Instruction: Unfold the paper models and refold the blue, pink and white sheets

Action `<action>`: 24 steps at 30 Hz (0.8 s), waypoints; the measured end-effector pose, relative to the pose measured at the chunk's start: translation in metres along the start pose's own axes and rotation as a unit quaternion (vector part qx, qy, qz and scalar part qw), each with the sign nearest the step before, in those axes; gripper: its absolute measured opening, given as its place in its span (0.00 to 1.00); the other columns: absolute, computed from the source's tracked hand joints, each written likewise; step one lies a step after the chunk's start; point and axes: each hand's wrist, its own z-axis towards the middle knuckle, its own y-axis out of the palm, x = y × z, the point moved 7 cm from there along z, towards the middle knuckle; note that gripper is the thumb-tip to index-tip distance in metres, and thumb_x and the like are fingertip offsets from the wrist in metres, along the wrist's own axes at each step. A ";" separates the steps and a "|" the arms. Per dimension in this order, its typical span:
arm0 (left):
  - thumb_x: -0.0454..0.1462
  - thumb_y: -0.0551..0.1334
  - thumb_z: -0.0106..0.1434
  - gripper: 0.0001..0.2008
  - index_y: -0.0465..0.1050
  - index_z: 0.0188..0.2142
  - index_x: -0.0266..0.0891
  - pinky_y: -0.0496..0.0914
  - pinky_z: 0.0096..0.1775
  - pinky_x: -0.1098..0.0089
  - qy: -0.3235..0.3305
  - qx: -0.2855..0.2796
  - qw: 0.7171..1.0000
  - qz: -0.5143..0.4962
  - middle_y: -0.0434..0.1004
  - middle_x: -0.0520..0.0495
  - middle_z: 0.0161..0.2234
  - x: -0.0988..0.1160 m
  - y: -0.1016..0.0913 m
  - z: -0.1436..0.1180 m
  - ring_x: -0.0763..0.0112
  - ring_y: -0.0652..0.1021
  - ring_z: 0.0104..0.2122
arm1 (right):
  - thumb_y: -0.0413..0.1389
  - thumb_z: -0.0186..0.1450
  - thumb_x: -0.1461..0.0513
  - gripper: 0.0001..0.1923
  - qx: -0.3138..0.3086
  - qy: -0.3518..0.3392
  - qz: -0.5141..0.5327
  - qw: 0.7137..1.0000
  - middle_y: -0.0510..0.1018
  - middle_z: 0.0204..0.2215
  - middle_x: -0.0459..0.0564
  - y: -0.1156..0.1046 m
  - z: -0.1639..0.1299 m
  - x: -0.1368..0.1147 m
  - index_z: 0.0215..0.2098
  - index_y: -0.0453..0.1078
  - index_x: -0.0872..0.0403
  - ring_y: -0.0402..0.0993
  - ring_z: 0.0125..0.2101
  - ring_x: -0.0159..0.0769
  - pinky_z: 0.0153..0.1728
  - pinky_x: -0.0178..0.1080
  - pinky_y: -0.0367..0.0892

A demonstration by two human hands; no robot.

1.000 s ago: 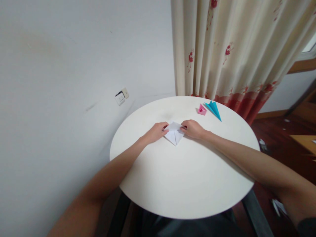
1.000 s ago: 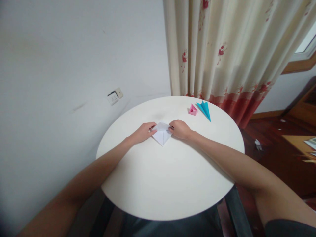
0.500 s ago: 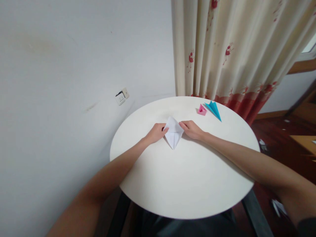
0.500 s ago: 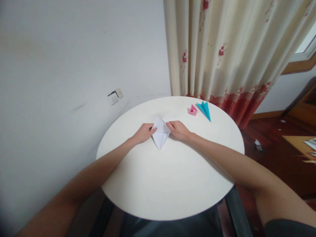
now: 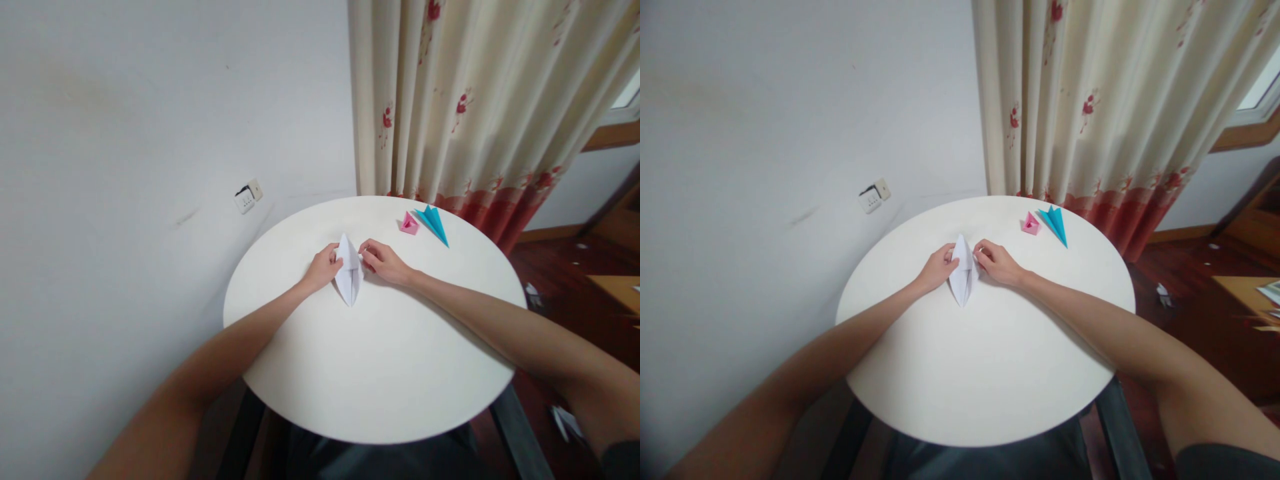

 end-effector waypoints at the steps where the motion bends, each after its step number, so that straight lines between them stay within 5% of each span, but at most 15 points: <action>1: 0.38 0.59 0.64 0.21 0.68 0.57 0.36 0.66 0.31 0.71 -0.010 0.003 1.000 -0.009 0.71 0.54 0.26 -0.001 0.000 0.000 0.70 0.72 0.26 | 0.49 0.71 0.55 0.13 -0.008 -0.005 -0.007 1.000 0.73 0.25 0.43 0.002 0.000 0.001 0.42 0.69 0.54 0.67 0.25 0.32 0.29 0.34 0.63; 6: 0.40 0.55 0.69 0.18 0.69 0.55 0.37 0.70 0.34 0.70 -0.015 -0.035 0.999 -0.020 0.74 0.53 0.26 -0.002 0.006 0.000 0.69 0.75 0.28 | 0.54 0.67 0.64 0.09 -0.060 -0.025 -0.136 0.989 0.79 0.31 0.49 0.012 0.002 0.008 0.41 0.76 0.57 0.71 0.29 0.33 0.35 0.35 0.65; 9: 0.38 0.58 0.66 0.14 0.75 0.48 0.37 0.72 0.41 0.65 0.052 -0.081 0.993 0.063 0.77 0.47 0.34 0.004 0.011 -0.001 0.65 0.78 0.34 | 0.58 0.66 0.65 0.09 -0.077 -0.021 -0.224 0.971 0.79 0.34 0.50 0.015 0.002 0.010 0.43 0.78 0.57 0.72 0.32 0.34 0.37 0.36 0.65; 11: 0.38 0.60 0.64 0.17 0.75 0.51 0.37 0.71 0.50 0.61 0.116 -0.093 0.980 0.132 0.78 0.42 0.44 0.008 0.012 -0.002 0.60 0.78 0.44 | 0.59 0.66 0.64 0.10 -0.075 -0.036 -0.262 0.962 0.79 0.36 0.52 0.014 0.001 0.007 0.44 0.78 0.56 0.73 0.36 0.38 0.40 0.37 0.66; 15: 0.41 0.55 0.70 0.25 0.63 0.65 0.37 0.56 0.66 0.54 0.147 -0.166 0.952 0.210 0.63 0.36 0.66 0.004 0.021 -0.007 0.55 0.63 0.66 | 0.59 0.67 0.61 0.12 -0.076 -0.083 -0.309 0.944 0.78 0.46 0.59 0.016 0.000 0.004 0.48 0.77 0.57 0.72 0.49 0.47 0.52 0.46 0.65; 19: 0.45 0.45 0.75 0.28 0.50 0.71 0.38 0.44 0.69 0.51 0.111 -0.252 0.931 0.239 0.45 0.38 0.73 -0.005 0.029 -0.015 0.58 0.49 0.72 | 0.53 0.72 0.59 0.18 -0.110 -0.093 -0.333 0.932 0.74 0.57 0.64 0.022 -0.001 0.009 0.55 0.74 0.58 0.69 0.58 0.52 0.58 0.52 0.63; 24: 0.43 0.44 0.76 0.27 0.52 0.70 0.37 0.43 0.69 0.48 0.112 -0.253 0.931 0.240 0.48 0.37 0.72 0.004 0.027 -0.016 0.59 0.51 0.72 | 0.51 0.73 0.58 0.23 -0.126 -0.110 -0.321 0.932 0.69 0.63 0.66 0.029 -0.004 0.010 0.63 0.67 0.60 0.63 0.64 0.52 0.62 0.53 0.60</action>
